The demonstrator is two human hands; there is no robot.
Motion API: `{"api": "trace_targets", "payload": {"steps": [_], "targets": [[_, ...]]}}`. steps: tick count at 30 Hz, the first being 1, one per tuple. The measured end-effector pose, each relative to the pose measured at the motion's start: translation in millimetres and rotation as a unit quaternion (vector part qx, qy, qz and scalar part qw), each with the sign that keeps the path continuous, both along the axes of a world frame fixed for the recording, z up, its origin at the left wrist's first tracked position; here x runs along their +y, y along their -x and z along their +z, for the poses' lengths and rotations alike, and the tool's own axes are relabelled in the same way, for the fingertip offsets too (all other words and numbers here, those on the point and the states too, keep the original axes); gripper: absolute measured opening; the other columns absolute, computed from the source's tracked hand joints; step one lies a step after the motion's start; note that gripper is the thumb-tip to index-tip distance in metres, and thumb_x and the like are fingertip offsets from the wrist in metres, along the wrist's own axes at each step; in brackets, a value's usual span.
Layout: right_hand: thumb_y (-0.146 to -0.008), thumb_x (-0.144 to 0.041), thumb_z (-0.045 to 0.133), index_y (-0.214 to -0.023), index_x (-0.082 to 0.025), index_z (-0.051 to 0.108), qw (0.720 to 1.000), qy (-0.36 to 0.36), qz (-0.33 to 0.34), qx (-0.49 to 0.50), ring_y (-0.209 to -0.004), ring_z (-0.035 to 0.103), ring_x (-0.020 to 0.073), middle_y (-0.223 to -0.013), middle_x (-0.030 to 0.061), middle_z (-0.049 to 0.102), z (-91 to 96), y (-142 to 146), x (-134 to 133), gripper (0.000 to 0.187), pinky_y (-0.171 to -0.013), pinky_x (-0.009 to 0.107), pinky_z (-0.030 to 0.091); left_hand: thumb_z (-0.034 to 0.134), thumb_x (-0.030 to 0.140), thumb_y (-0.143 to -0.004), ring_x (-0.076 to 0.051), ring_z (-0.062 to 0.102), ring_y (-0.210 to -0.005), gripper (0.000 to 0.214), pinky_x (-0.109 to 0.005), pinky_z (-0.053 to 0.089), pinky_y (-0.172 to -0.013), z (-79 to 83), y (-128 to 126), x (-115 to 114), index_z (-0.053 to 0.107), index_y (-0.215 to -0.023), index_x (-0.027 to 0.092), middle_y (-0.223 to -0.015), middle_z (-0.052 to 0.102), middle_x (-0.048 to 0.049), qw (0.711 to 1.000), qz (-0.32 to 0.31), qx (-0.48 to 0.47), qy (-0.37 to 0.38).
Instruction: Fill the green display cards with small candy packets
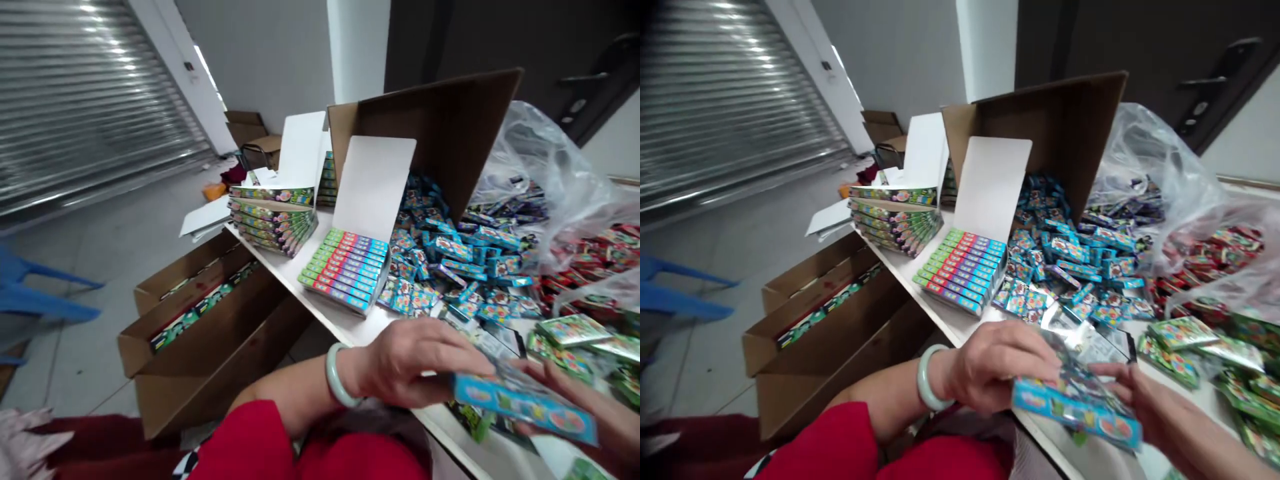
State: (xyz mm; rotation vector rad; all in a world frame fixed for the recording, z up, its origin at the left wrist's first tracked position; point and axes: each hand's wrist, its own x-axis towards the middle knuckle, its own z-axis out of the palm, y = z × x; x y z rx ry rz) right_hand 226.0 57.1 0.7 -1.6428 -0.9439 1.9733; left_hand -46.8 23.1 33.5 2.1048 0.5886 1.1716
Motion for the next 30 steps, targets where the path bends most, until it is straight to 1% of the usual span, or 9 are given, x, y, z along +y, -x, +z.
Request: {"api": "trace_targets", "payload": {"steps": [3, 6, 8, 10, 12, 13, 17, 23, 30], "targets": [[-0.051, -0.078, 0.064, -0.083, -0.038, 0.074, 1.000, 0.018, 0.011, 0.021, -0.110, 0.062, 0.0373, -0.124, 0.0181, 0.062, 18.2, 36.5, -6.7, 0.053, -0.079, 0.046, 0.054, 0.059, 0.019, -0.082, -0.022, 0.062, -0.109, 0.015, -0.032, 0.046, -0.103, 8.7, 12.9, -1.0, 0.069, -0.093, 0.024, -0.107, 0.069, -0.0093, 0.978, -0.010, 0.144, -0.154], [-0.053, -0.061, 0.077, -0.099, -0.032, 0.072, 0.993, -0.106, 0.045, -0.007, -0.118, 0.057, 0.0374, -0.126, 0.0127, 0.063, 34.0, 77.0, -0.4, 0.055, -0.090, 0.047, 0.053, 0.059, 0.018, -0.081, -0.026, 0.055, -0.120, 0.025, -0.040, 0.039, -0.109, 1.6, 31.4, -2.8, 0.067, -0.103, 0.024, -0.118, 0.066, -0.0095, 0.953, 0.029, 0.215, -0.212], [-0.058, -0.055, 0.078, -0.111, -0.028, 0.067, 0.978, -0.200, 0.052, -0.026, -0.119, 0.057, 0.0364, -0.128, 0.0106, 0.063, 36.1, 94.9, 13.6, 0.062, -0.092, 0.046, 0.053, 0.057, 0.019, -0.080, -0.028, 0.048, -0.127, 0.040, -0.047, 0.033, -0.112, -3.2, 57.8, 1.4, 0.060, -0.119, 0.022, -0.129, 0.059, -0.0106, 0.952, 0.071, 0.226, -0.195], [-0.063, -0.056, 0.074, -0.120, -0.026, 0.061, 0.956, -0.287, 0.049, -0.037, -0.116, 0.059, 0.0340, -0.130, 0.0089, 0.061, 34.4, 105.8, 32.7, 0.065, -0.092, 0.044, 0.054, 0.051, 0.021, -0.084, -0.026, 0.049, -0.124, 0.044, -0.046, 0.036, -0.109, -7.0, 95.0, 14.9, 0.052, -0.128, 0.021, -0.130, 0.057, -0.0109, 0.950, 0.173, 0.221, -0.137], [-0.069, -0.056, 0.070, -0.124, -0.026, 0.058, 0.930, -0.360, 0.059, -0.047, -0.112, 0.061, 0.0312, -0.130, 0.0080, 0.062, 33.4, 115.3, 52.4, 0.064, -0.090, 0.041, 0.055, 0.041, 0.016, -0.089, -0.024, 0.052, -0.117, 0.037, -0.045, 0.039, -0.104, -11.7, 135.1, 37.3, 0.055, -0.123, 0.019, -0.122, 0.060, -0.0111, 0.904, 0.337, 0.259, -0.057], [-0.073, -0.055, 0.067, -0.125, -0.026, 0.057, 0.913, -0.398, 0.070, -0.054, -0.111, 0.062, 0.0299, -0.128, 0.0078, 0.062, 34.0, 121.1, 61.3, 0.061, -0.091, 0.041, 0.054, 0.040, 0.014, -0.089, -0.024, 0.051, -0.116, 0.036, -0.043, 0.040, -0.103, -14.9, 152.9, 50.2, 0.056, -0.121, 0.020, -0.121, 0.060, -0.0100, 0.875, 0.367, 0.317, -0.020], [-0.084, -0.043, 0.057, -0.125, -0.023, 0.058, 0.823, -0.541, 0.131, -0.113, -0.109, 0.062, 0.0274, -0.121, 0.0086, 0.065, 40.2, 155.1, 86.7, 0.046, -0.095, 0.043, 0.050, 0.047, 0.021, -0.089, -0.026, 0.054, -0.101, 0.020, -0.043, 0.045, -0.093, -28.6, 192.3, 93.0, 0.063, -0.101, 0.017, -0.103, 0.062, -0.0106, 0.852, 0.372, 0.369, 0.018], [-0.087, -0.028, 0.049, -0.126, -0.021, 0.056, 0.708, -0.673, 0.155, -0.148, -0.109, 0.060, 0.0260, -0.119, 0.0104, 0.065, 35.6, 208.0, 117.0, 0.040, -0.096, 0.043, 0.047, 0.051, 0.029, -0.090, -0.026, 0.052, -0.100, 0.017, -0.042, 0.042, -0.094, -33.6, 194.8, 107.8, 0.063, -0.088, 0.017, -0.095, 0.061, -0.0103, 0.842, 0.365, 0.397, 0.019], [-0.091, -0.022, 0.044, -0.135, -0.023, 0.046, 0.648, -0.726, 0.190, -0.126, -0.115, 0.058, 0.0244, -0.125, 0.0111, 0.062, 11.1, 250.4, 139.5, 0.045, -0.098, 0.042, 0.047, 0.052, 0.031, -0.090, -0.029, 0.050, -0.113, 0.019, -0.043, 0.036, -0.101, -35.9, 203.3, 100.7, 0.065, -0.096, 0.019, -0.099, 0.067, -0.0097, 0.850, 0.354, 0.389, 0.015]]}}
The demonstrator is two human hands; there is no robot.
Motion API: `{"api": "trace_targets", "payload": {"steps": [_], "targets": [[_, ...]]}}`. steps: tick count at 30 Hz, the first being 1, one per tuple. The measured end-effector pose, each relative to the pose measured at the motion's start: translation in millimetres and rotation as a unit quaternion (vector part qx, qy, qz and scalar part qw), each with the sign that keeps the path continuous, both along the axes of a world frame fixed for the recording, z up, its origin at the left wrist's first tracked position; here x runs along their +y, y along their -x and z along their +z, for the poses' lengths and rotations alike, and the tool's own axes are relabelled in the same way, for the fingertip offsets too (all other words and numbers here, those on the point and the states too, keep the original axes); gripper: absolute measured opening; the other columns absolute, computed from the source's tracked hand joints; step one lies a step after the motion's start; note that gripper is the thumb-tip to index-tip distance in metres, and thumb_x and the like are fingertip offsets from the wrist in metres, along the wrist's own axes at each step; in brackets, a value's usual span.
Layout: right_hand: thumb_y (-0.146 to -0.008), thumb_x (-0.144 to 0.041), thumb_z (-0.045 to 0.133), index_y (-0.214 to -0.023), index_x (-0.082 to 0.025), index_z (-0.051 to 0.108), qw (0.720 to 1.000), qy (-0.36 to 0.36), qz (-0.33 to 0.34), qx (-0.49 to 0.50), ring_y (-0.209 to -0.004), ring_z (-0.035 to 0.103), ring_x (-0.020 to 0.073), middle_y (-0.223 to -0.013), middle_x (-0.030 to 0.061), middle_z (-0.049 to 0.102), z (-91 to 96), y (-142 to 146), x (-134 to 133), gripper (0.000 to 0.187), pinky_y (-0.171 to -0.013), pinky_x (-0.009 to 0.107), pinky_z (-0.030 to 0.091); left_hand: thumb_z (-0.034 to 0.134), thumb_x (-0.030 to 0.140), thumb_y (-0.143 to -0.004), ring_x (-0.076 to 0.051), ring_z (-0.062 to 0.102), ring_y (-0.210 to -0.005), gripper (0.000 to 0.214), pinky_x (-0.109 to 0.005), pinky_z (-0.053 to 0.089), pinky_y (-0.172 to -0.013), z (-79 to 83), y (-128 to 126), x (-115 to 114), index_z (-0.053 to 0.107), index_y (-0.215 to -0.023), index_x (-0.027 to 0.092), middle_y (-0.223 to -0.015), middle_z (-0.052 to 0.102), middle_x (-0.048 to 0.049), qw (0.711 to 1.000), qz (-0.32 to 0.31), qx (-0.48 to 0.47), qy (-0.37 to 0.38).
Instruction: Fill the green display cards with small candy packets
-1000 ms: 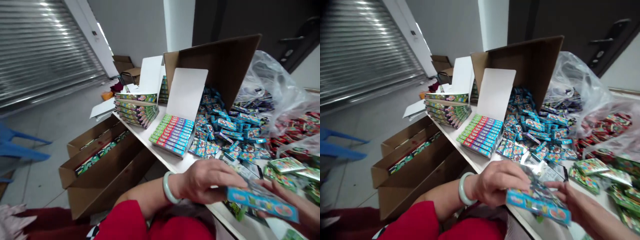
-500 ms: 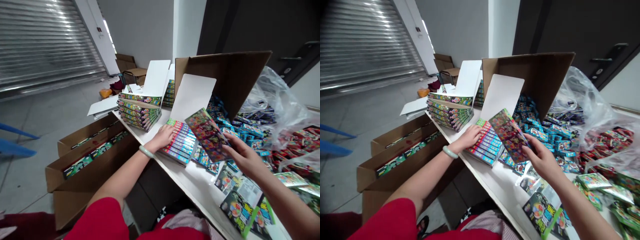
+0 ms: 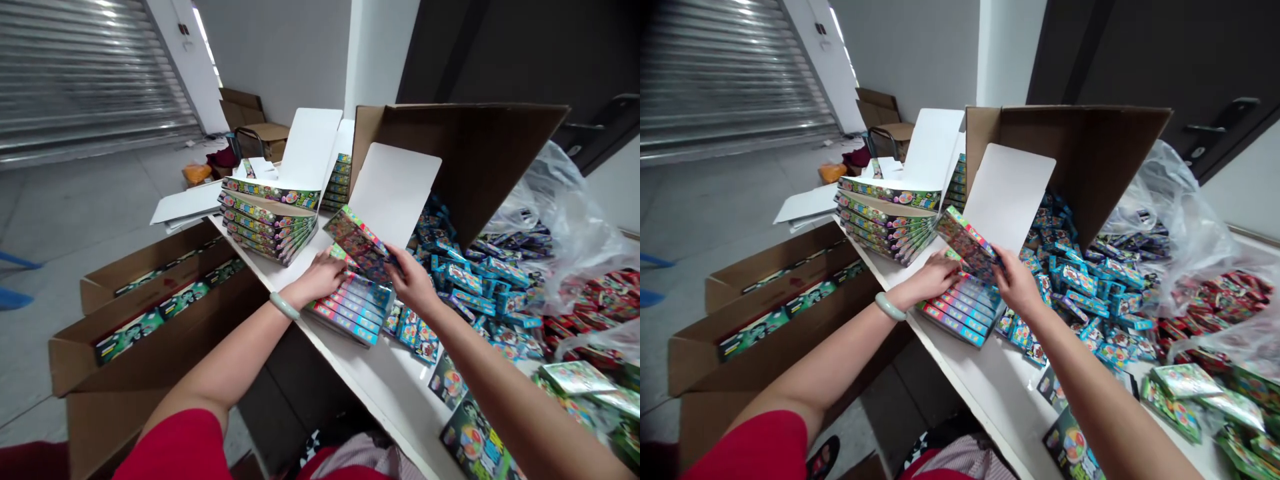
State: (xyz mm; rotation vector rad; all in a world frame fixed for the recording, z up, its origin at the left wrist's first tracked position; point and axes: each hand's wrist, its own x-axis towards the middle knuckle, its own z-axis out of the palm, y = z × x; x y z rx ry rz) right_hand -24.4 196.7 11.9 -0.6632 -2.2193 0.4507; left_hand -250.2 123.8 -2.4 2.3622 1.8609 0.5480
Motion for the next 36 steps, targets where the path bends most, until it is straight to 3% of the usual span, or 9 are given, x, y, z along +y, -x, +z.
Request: {"api": "trace_targets", "payload": {"steps": [4, 15, 20, 23, 28, 31, 36], "targets": [[-0.093, -0.020, 0.040, -0.138, -0.024, 0.043, 0.999, -0.030, 0.027, -0.021, -0.116, 0.057, 0.0239, -0.125, 0.0109, 0.061, -9.0, 6.5, 4.3, 0.046, -0.098, 0.042, 0.047, 0.052, 0.031, -0.090, -0.027, 0.054, -0.111, 0.023, -0.042, 0.035, -0.103, -2.4, 5.1, -2.5, 0.064, -0.108, 0.021, -0.110, 0.068, -0.0079, 1.000, -0.009, -0.013, 0.003], [-0.091, -0.019, 0.044, -0.138, -0.027, 0.044, 0.999, -0.024, 0.046, 0.006, -0.113, 0.060, 0.0224, -0.124, 0.0078, 0.062, -11.5, 11.8, 8.6, 0.048, -0.096, 0.039, 0.049, 0.046, 0.032, -0.094, -0.027, 0.052, -0.117, 0.025, -0.042, 0.035, -0.103, -2.2, 9.5, -3.9, 0.065, -0.105, 0.019, -0.107, 0.069, -0.0080, 0.999, -0.040, -0.037, 0.004], [-0.090, -0.028, 0.050, -0.135, -0.025, 0.050, 0.999, -0.019, -0.028, 0.008, -0.103, 0.064, 0.0241, -0.120, 0.0084, 0.065, -23.2, 15.0, 6.1, 0.045, -0.088, 0.038, 0.053, 0.045, 0.027, -0.094, -0.020, 0.055, -0.114, 0.024, -0.035, 0.029, -0.109, -1.0, 6.0, -9.4, 0.065, -0.107, 0.023, -0.113, 0.069, -0.0029, 0.999, -0.020, -0.019, 0.038], [-0.089, -0.030, 0.052, -0.134, -0.024, 0.051, 0.999, -0.012, -0.052, 0.003, -0.099, 0.065, 0.0242, -0.118, 0.0088, 0.066, -34.5, 20.5, 10.4, 0.045, -0.085, 0.036, 0.054, 0.046, 0.028, -0.093, -0.022, 0.051, -0.120, 0.026, -0.037, 0.027, -0.110, -7.2, 9.5, -6.0, 0.064, -0.111, 0.021, -0.118, 0.067, -0.0053, 0.997, -0.026, -0.039, 0.054], [-0.093, -0.028, 0.044, -0.139, -0.026, 0.045, 0.995, -0.035, 0.066, -0.073, -0.104, 0.063, 0.0257, -0.119, 0.0100, 0.064, -42.2, 13.0, 20.2, 0.046, -0.086, 0.040, 0.053, 0.058, 0.030, -0.086, -0.025, 0.055, -0.112, 0.021, -0.041, 0.033, -0.106, -16.6, 20.9, -7.8, 0.067, -0.104, 0.022, -0.110, 0.069, -0.0067, 0.989, 0.002, -0.136, 0.061], [-0.094, -0.026, 0.041, -0.141, -0.029, 0.042, 0.988, -0.043, 0.084, -0.126, -0.102, 0.063, 0.0262, -0.115, 0.0102, 0.064, -36.9, 0.1, 22.5, 0.047, -0.083, 0.042, 0.053, 0.062, 0.032, -0.082, -0.023, 0.058, -0.104, 0.021, -0.037, 0.039, -0.100, -19.6, 35.0, -12.0, 0.067, -0.100, 0.022, -0.106, 0.068, -0.0050, 0.977, 0.039, -0.206, 0.039], [-0.096, -0.022, 0.034, -0.136, -0.023, 0.050, 0.976, -0.046, 0.085, -0.195, -0.101, 0.060, 0.0270, -0.111, 0.0128, 0.064, -29.5, -3.6, 15.8, 0.043, -0.086, 0.046, 0.052, 0.039, 0.039, -0.093, -0.021, 0.057, -0.095, 0.030, -0.033, 0.045, -0.086, -20.9, 51.9, 1.2, 0.057, -0.096, 0.017, -0.096, 0.062, -0.0063, 0.937, 0.172, -0.304, 0.002]]}}
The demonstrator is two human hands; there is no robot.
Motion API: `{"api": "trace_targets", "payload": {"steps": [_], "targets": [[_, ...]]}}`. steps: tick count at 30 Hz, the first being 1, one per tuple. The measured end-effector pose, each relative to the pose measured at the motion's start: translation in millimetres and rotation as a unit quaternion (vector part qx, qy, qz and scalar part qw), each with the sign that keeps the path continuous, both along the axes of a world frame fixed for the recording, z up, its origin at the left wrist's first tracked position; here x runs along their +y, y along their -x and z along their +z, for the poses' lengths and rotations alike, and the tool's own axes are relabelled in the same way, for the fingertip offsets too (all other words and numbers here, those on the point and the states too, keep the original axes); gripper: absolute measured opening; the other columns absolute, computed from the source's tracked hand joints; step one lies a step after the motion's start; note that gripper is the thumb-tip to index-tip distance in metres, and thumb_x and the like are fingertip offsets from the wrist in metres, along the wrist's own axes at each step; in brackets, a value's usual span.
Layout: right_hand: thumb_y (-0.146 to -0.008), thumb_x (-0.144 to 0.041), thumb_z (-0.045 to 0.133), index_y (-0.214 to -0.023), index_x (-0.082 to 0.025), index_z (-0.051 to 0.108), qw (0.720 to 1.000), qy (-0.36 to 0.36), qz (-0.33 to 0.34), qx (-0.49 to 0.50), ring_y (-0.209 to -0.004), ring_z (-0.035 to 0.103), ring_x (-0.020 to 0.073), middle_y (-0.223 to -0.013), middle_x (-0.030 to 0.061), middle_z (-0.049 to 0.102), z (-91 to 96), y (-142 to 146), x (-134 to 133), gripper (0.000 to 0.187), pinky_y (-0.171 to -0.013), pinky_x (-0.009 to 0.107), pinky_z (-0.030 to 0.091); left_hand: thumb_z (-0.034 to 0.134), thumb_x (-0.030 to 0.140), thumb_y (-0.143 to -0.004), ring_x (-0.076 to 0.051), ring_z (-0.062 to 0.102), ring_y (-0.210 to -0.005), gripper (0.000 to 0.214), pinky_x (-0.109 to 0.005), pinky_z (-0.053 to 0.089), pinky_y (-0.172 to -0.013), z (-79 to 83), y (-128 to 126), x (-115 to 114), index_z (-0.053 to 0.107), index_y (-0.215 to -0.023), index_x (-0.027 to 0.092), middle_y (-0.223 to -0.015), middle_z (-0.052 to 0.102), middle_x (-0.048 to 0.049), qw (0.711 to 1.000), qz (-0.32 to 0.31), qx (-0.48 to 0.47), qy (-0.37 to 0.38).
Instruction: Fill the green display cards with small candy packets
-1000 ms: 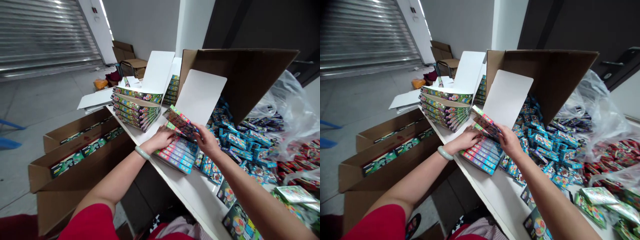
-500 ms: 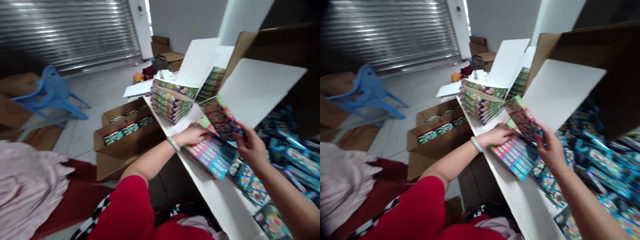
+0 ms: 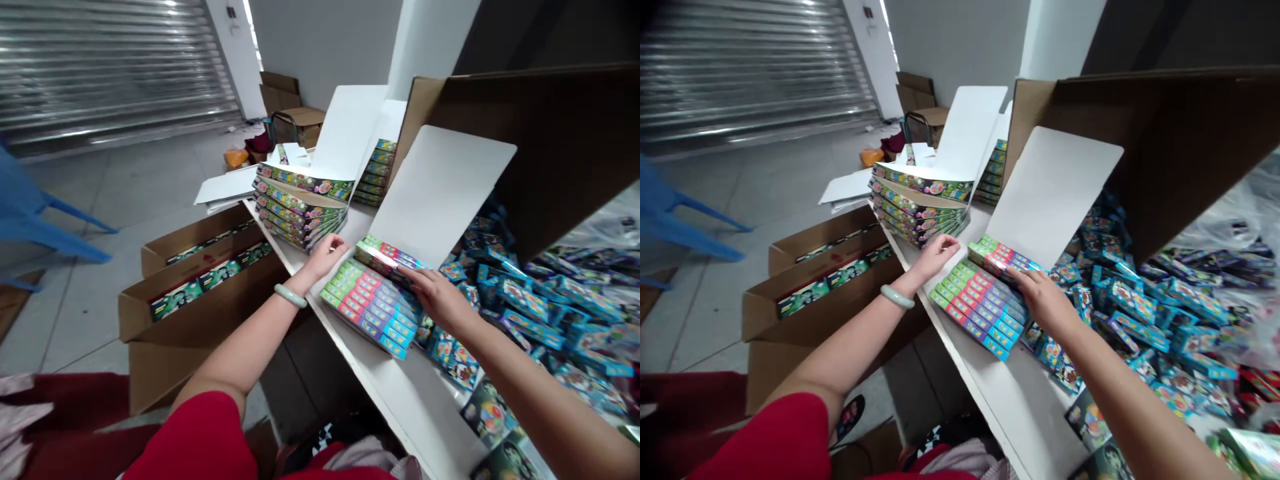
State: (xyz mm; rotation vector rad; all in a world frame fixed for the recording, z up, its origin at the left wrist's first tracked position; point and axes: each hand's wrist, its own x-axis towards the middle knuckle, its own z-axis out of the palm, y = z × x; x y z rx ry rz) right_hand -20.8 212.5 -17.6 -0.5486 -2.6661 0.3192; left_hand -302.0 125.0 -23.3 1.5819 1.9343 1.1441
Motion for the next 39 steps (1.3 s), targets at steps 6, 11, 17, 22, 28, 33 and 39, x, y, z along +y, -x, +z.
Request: {"api": "trace_targets", "payload": {"steps": [6, 11, 17, 22, 28, 33, 39], "targets": [[-0.096, -0.032, 0.039, -0.132, -0.015, 0.055, 0.998, -0.036, -0.044, -0.039, -0.123, 0.047, 0.0339, -0.130, 0.0182, 0.056, 2.7, 6.7, -13.4, 0.042, -0.099, 0.053, 0.045, 0.049, 0.055, -0.084, -0.017, 0.055, -0.072, 0.039, -0.028, 0.044, -0.068, 4.2, -4.7, 29.0, 0.052, -0.074, 0.018, -0.071, 0.055, 0.0007, 0.995, -0.004, -0.061, 0.073], [-0.095, -0.043, 0.041, -0.139, -0.012, 0.045, 0.995, -0.007, -0.045, -0.084, -0.135, 0.038, 0.0351, -0.143, 0.0186, 0.047, -4.5, 12.3, -26.0, 0.054, -0.107, 0.058, 0.034, 0.068, 0.043, -0.071, -0.021, 0.055, -0.087, 0.032, -0.031, 0.043, -0.080, 2.6, -2.1, 38.6, 0.053, -0.082, 0.018, -0.084, 0.059, -0.0017, 0.991, 0.025, -0.066, 0.111], [-0.096, -0.049, 0.037, -0.144, -0.015, 0.038, 0.994, 0.052, -0.042, -0.084, -0.141, 0.029, 0.0335, -0.151, 0.0155, 0.037, -18.3, 13.8, -33.6, 0.059, -0.112, 0.060, 0.023, 0.064, 0.042, -0.075, -0.019, 0.059, -0.074, 0.029, -0.028, 0.046, -0.068, -6.6, -2.4, 35.2, 0.057, -0.085, 0.017, -0.077, 0.062, -0.0007, 0.974, 0.004, -0.135, 0.181], [-0.088, -0.054, 0.049, -0.131, -0.019, 0.050, 0.975, 0.165, -0.111, 0.096, -0.126, 0.049, 0.0325, -0.135, 0.0171, 0.054, -5.3, -0.7, -4.7, 0.055, -0.104, 0.057, 0.036, 0.064, 0.039, -0.079, -0.014, 0.058, -0.072, 0.028, -0.023, 0.045, -0.065, 4.1, 2.0, 36.6, 0.057, -0.095, 0.017, -0.083, 0.064, -0.0002, 0.967, -0.001, -0.210, 0.143], [-0.097, -0.048, 0.033, -0.091, -0.023, 0.050, 0.657, 0.605, -0.304, 0.331, -0.055, 0.059, 0.0128, -0.080, 0.0040, 0.067, 52.4, 2.4, 71.7, 0.030, -0.056, 0.028, 0.053, 0.040, 0.056, -0.093, -0.009, 0.052, -0.052, 0.039, -0.021, 0.044, -0.056, 39.0, -11.1, 98.3, 0.049, -0.100, 0.018, -0.072, 0.059, 0.0000, 0.929, -0.016, -0.349, 0.121], [-0.097, -0.055, 0.020, -0.072, -0.023, 0.040, 0.602, 0.687, -0.217, 0.344, -0.048, 0.057, 0.0117, -0.080, 0.0057, 0.070, 88.7, 3.9, 54.6, 0.046, -0.046, 0.024, 0.048, 0.028, 0.073, -0.086, -0.012, 0.050, -0.045, 0.060, -0.023, 0.042, -0.047, 77.9, -17.8, 120.0, 0.049, -0.093, 0.017, -0.061, 0.057, -0.0017, 0.893, -0.069, -0.417, 0.154], [-0.089, -0.069, 0.030, -0.103, -0.019, 0.059, 0.669, 0.714, -0.119, 0.170, -0.064, 0.066, 0.0191, -0.074, 0.0057, 0.062, 92.9, -24.7, -26.9, 0.059, -0.049, 0.029, 0.052, 0.039, 0.078, -0.078, -0.019, 0.062, -0.056, 0.065, -0.030, 0.049, -0.051, 103.1, 1.1, 29.7, 0.060, -0.079, 0.017, -0.071, 0.067, -0.0093, 0.872, -0.144, -0.451, 0.126]]}}
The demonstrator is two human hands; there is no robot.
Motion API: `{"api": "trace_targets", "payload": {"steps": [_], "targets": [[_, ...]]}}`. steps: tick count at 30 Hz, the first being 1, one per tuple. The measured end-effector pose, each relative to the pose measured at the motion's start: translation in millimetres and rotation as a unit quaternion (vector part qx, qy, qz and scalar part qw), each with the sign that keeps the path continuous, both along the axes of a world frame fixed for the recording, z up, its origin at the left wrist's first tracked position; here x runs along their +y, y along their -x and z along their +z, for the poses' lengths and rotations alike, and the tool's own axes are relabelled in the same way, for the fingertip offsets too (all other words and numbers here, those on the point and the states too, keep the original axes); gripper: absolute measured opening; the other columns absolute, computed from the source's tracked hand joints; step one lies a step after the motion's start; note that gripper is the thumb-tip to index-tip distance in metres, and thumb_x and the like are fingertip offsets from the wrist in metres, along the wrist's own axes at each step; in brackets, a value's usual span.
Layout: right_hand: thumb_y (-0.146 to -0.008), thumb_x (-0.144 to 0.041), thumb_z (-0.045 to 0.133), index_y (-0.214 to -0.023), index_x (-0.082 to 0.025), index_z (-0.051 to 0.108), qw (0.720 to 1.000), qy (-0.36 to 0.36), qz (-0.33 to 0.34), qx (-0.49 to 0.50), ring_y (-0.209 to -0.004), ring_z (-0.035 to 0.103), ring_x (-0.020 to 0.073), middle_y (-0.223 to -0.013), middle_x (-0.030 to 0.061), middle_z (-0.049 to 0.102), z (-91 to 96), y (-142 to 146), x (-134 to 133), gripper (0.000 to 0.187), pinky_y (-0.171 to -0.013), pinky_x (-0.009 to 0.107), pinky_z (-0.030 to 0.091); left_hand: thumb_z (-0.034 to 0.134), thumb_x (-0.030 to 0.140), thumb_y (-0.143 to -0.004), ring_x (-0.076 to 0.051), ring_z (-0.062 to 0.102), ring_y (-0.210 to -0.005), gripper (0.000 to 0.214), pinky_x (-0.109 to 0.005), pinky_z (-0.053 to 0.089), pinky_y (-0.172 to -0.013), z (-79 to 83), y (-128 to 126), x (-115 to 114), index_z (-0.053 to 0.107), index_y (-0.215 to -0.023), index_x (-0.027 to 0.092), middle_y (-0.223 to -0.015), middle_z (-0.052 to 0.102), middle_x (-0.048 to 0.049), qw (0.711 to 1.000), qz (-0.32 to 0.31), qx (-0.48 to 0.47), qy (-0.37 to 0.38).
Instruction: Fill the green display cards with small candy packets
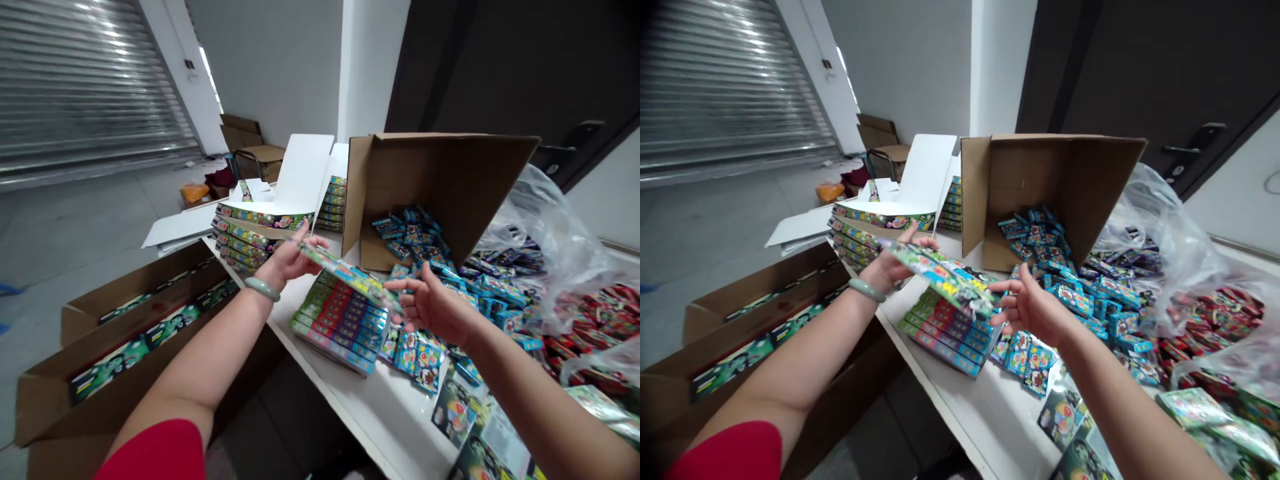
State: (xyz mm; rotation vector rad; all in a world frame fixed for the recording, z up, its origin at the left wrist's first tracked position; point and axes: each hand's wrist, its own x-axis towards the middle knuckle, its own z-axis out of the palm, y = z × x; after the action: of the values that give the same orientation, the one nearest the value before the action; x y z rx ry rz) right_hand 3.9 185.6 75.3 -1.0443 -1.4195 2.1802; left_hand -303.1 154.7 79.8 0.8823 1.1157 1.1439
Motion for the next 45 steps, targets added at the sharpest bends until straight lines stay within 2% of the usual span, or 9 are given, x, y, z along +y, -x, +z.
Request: {"api": "trace_targets", "payload": {"steps": [3, 6, 11, 22, 25, 30, 32, 41, 45], "targets": [[-0.076, -0.052, 0.066, -0.117, -0.021, 0.055, 0.997, -0.077, -0.004, -0.029, -0.071, 0.065, 0.0193, -0.079, 0.0025, 0.059, -9.2, -1.9, -27.8, 0.052, -0.059, 0.033, 0.057, 0.073, 0.059, -0.066, -0.028, 0.069, -0.085, 0.052, -0.036, 0.056, -0.070, -3.0, 0.9, -49.9, 0.067, -0.097, 0.018, -0.103, 0.071, -0.0130, 0.998, -0.050, 0.031, -0.023], [-0.067, -0.030, 0.072, -0.135, -0.022, 0.043, 0.966, -0.252, -0.043, -0.041, -0.077, 0.064, 0.0203, -0.093, 0.0052, 0.062, -24.5, 3.1, -34.2, 0.074, -0.069, 0.037, 0.057, 0.084, 0.030, -0.056, -0.029, 0.063, -0.109, 0.087, -0.037, 0.055, -0.085, -16.1, -6.6, -72.3, 0.048, -0.136, 0.027, -0.131, 0.059, -0.0102, 0.994, -0.071, 0.062, -0.047], [-0.082, -0.024, 0.054, -0.133, -0.023, 0.049, 0.801, -0.568, -0.150, -0.116, -0.090, 0.062, 0.0254, -0.118, 0.0125, 0.060, -42.4, 11.8, -16.5, 0.051, -0.084, 0.046, 0.052, 0.078, 0.028, -0.063, -0.023, 0.065, -0.098, 0.080, -0.031, 0.057, -0.074, -38.7, -23.2, -50.7, 0.047, -0.136, 0.020, -0.121, 0.064, -0.0098, 0.958, 0.089, 0.224, -0.153], [-0.086, -0.035, 0.058, -0.103, -0.024, 0.067, 0.707, -0.651, -0.227, -0.156, -0.088, 0.064, 0.0243, -0.101, 0.0073, 0.069, -16.1, 26.6, 2.7, 0.022, -0.077, 0.036, 0.050, 0.070, 0.038, -0.074, -0.015, 0.060, -0.071, 0.022, -0.026, 0.052, -0.069, -21.9, -18.7, -23.2, 0.070, -0.083, 0.018, -0.075, 0.066, -0.0005, 0.827, 0.216, 0.421, -0.305], [-0.083, -0.038, 0.062, -0.093, -0.022, 0.069, 0.735, -0.612, -0.236, -0.168, -0.073, 0.062, 0.0196, -0.085, 0.0034, 0.070, -9.3, 22.8, -1.8, 0.020, -0.068, 0.031, 0.048, 0.072, 0.033, -0.071, -0.016, 0.063, -0.073, 0.034, -0.027, 0.054, -0.066, -13.3, -19.4, -31.5, 0.067, -0.101, 0.018, -0.086, 0.067, -0.0020, 0.867, 0.145, 0.381, -0.289], [-0.078, -0.035, 0.065, -0.113, -0.018, 0.062, 0.873, -0.457, -0.112, -0.131, -0.064, 0.060, 0.0163, -0.081, 0.0025, 0.067, -13.9, 10.0, -49.1, 0.039, -0.061, 0.030, 0.050, 0.074, 0.028, -0.070, -0.017, 0.064, -0.072, 0.043, -0.029, 0.054, -0.065, -26.4, -9.5, -71.9, 0.065, -0.110, 0.016, -0.088, 0.067, -0.0041, 0.890, 0.100, 0.374, -0.240], [-0.074, -0.030, 0.069, -0.126, -0.017, 0.054, 0.872, -0.460, -0.056, -0.154, -0.070, 0.062, 0.0181, -0.092, 0.0056, 0.066, -24.6, 5.8, -71.5, 0.056, -0.067, 0.033, 0.052, 0.075, 0.029, -0.070, -0.015, 0.061, -0.069, 0.050, -0.028, 0.052, -0.063, -39.1, -3.5, -89.4, 0.063, -0.117, 0.017, -0.084, 0.065, -0.0029, 0.887, 0.084, 0.394, -0.226], [-0.086, -0.020, 0.054, -0.132, -0.010, 0.046, 0.656, -0.693, -0.050, -0.295, -0.087, 0.053, 0.0266, -0.095, 0.0131, 0.057, -106.7, 9.4, -114.5, 0.048, -0.076, 0.040, 0.046, 0.070, 0.020, -0.076, -0.015, 0.054, -0.069, 0.064, -0.030, 0.050, -0.068, -96.7, -5.0, -133.1, 0.046, -0.135, 0.019, -0.102, 0.061, -0.0065, 0.763, 0.041, 0.588, -0.266], [-0.090, -0.026, 0.053, -0.130, -0.015, 0.050, 0.603, -0.730, -0.073, -0.314, -0.081, 0.050, 0.0239, -0.088, 0.0086, 0.056, -128.8, 9.4, -115.1, 0.042, -0.074, 0.036, 0.040, 0.065, 0.018, -0.081, -0.017, 0.053, -0.074, 0.059, -0.033, 0.050, -0.074, -119.7, -7.8, -134.4, 0.042, -0.135, 0.018, -0.096, 0.057, -0.0062, 0.707, 0.085, 0.623, -0.324]]}}
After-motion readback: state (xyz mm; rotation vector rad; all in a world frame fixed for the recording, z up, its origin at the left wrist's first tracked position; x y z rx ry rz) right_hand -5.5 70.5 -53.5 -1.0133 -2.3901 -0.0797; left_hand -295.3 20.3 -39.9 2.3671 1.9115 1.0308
